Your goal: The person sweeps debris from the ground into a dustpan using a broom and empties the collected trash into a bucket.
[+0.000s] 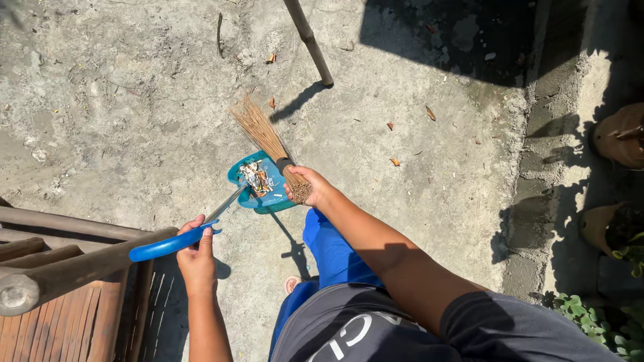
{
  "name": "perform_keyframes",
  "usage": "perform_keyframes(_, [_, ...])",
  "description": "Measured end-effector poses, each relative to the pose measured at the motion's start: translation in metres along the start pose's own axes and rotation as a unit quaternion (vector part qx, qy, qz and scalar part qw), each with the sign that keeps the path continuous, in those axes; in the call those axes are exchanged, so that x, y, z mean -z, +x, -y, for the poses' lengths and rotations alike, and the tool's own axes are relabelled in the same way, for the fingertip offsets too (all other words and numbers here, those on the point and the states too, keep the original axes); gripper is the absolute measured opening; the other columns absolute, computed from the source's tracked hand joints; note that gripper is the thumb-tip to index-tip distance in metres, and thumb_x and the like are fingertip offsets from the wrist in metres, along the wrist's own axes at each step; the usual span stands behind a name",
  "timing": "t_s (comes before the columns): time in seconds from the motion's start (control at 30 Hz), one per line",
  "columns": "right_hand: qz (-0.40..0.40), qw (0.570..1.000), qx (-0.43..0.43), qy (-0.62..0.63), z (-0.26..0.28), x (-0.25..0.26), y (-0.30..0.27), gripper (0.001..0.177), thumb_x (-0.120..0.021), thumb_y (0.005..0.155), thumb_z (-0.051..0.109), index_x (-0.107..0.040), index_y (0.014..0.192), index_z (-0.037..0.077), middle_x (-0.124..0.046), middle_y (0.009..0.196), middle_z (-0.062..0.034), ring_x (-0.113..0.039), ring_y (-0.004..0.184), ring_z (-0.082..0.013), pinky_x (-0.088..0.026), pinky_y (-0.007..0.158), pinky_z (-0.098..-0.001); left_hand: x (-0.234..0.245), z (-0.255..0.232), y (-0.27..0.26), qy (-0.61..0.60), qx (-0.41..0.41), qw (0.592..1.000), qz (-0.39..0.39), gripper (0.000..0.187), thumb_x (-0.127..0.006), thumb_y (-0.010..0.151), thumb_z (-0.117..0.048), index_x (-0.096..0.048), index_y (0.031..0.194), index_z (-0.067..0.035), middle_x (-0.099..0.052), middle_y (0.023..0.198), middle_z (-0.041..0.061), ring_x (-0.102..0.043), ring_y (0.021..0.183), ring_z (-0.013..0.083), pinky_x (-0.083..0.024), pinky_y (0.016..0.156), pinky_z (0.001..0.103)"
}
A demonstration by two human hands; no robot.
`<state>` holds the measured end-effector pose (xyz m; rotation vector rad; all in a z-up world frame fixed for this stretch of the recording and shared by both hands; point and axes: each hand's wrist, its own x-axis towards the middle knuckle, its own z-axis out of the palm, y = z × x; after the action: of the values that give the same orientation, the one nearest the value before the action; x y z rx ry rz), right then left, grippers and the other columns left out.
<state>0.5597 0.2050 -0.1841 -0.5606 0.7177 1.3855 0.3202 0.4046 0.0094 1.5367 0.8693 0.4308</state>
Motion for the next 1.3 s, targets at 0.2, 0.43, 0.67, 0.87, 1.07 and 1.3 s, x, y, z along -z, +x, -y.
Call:
perform_keyframes(0.2, [-0.029, 0.983, 0.028, 0.181, 0.105, 0.030, -0.005, 0.040, -0.069, 0.089, 0.036, -0.053, 0.106, 0.003, -0.060, 0.086, -0.0174, -0.061, 0.069, -0.0273, -0.055, 0.060, -0.0382, -0.054, -0.012, 0.071, -0.024, 0.007, 0.999, 0.020, 0.026, -0.065, 0.102, -0.006, -0.056, 0.126, -0.002, -0.062, 0.142, 0.018, -0.058, 0.128, 0.0197, -0.045, 0.112, 0.034])
perform_keyframes(0.43, [-0.156, 0.938, 0.161, 0.265, 0.104, 0.150, -0.134, 0.039, -0.070, 0.087, 0.033, -0.053, 0.109, 0.006, -0.058, 0.085, -0.0150, -0.062, 0.070, -0.0263, -0.055, 0.061, -0.0384, -0.132, -0.048, 0.154, 0.005, -0.004, 0.990, 0.141, 0.026, -0.065, 0.101, -0.005, -0.057, 0.126, -0.003, -0.063, 0.136, 0.014, -0.059, 0.119, 0.0173, -0.048, 0.106, 0.031])
perform_keyframes(0.67, [-0.182, 0.906, 0.318, 0.210, 0.050, 0.158, -0.203, 0.029, -0.067, 0.088, 0.031, -0.058, 0.106, 0.011, -0.062, 0.080, -0.0133, -0.063, 0.068, -0.0268, -0.055, 0.057, -0.0420, -0.239, -0.057, 0.235, 0.008, -0.004, 0.959, 0.282, 0.023, -0.066, 0.100, -0.006, -0.057, 0.122, -0.005, -0.065, 0.122, 0.006, -0.061, 0.106, 0.0119, -0.050, 0.095, 0.028])
perform_keyframes(0.87, [-0.378, 0.754, 0.468, 0.263, -0.055, 0.123, -0.151, 0.030, -0.071, 0.084, 0.021, -0.063, 0.107, 0.003, -0.063, 0.080, -0.0092, -0.064, 0.066, -0.0239, -0.054, 0.054, -0.0384, -0.337, -0.080, 0.281, 0.038, -0.073, 0.869, 0.487, 0.015, -0.067, 0.106, -0.005, -0.059, 0.120, -0.003, -0.064, 0.112, 0.004, -0.060, 0.100, 0.0118, -0.050, 0.093, 0.026])
perform_keyframes(1.07, [-0.486, 0.637, 0.455, 0.389, -0.168, 0.072, -0.083, 0.030, -0.072, 0.085, 0.016, -0.057, 0.110, 0.005, -0.061, 0.085, -0.0072, -0.065, 0.070, -0.0198, -0.054, 0.056, -0.0373, -0.415, -0.101, 0.294, -0.034, -0.005, 0.819, 0.572, 0.019, -0.066, 0.107, -0.003, -0.056, 0.122, -0.006, -0.059, 0.107, 0.001, -0.052, 0.089, 0.0090, -0.046, 0.079, 0.024])
perform_keyframes(1.3, [-0.325, 0.552, 0.322, 0.697, -0.129, 0.066, -0.038, 0.030, -0.072, 0.088, 0.025, -0.053, 0.105, 0.011, -0.060, 0.078, -0.0077, -0.065, 0.065, -0.0241, -0.055, 0.055, -0.0413, -0.464, -0.120, 0.271, -0.013, -0.009, 0.782, 0.623, 0.014, -0.063, 0.111, -0.003, -0.056, 0.123, -0.005, -0.060, 0.111, 0.002, -0.051, 0.092, 0.0085, -0.046, 0.082, 0.024])
